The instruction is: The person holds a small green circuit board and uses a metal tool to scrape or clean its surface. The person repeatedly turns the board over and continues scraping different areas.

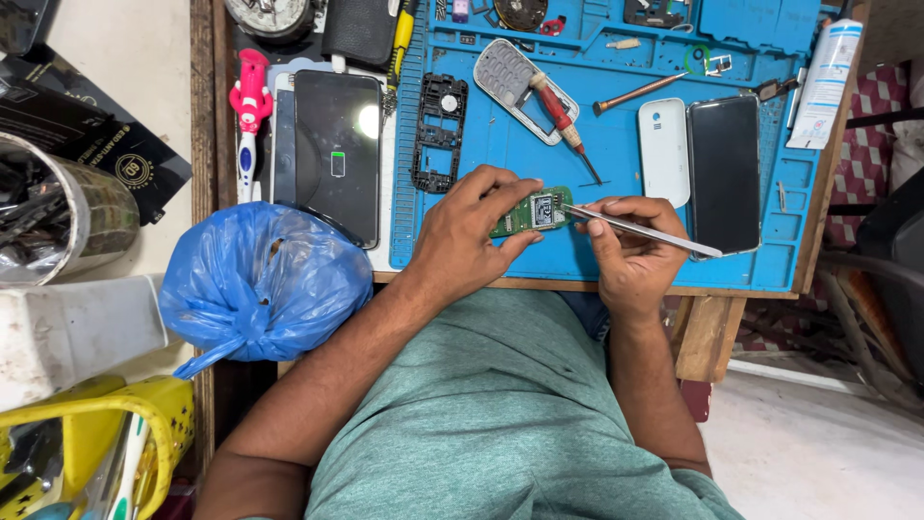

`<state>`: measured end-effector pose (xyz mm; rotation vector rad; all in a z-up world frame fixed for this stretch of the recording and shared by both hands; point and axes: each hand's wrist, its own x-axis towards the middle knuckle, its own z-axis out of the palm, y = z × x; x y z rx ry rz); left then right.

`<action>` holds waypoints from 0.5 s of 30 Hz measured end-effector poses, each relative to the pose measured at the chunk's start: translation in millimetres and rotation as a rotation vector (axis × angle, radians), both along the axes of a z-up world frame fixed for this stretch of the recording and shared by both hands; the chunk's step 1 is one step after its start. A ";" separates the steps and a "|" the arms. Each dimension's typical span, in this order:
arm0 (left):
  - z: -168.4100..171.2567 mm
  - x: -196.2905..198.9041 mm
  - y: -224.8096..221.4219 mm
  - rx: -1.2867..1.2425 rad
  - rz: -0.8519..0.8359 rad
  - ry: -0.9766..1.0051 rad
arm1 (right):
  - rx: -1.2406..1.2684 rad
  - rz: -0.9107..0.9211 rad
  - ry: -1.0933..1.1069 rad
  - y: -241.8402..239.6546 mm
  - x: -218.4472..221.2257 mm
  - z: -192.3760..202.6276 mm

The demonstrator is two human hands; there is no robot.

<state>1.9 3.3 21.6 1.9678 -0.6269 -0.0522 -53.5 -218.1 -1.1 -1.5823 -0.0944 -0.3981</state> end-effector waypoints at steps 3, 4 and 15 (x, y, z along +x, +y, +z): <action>-0.3 -0.5 0.5 -0.036 0.002 -0.020 | 0.011 0.009 -0.004 0.3 1.9 0.0; -0.4 -0.8 0.2 -0.032 -0.001 -0.013 | 0.014 0.012 -0.006 0.3 2.0 0.8; 3.7 4.4 1.0 -0.169 -0.010 -0.026 | 0.022 -0.034 -0.014 3.8 7.1 5.7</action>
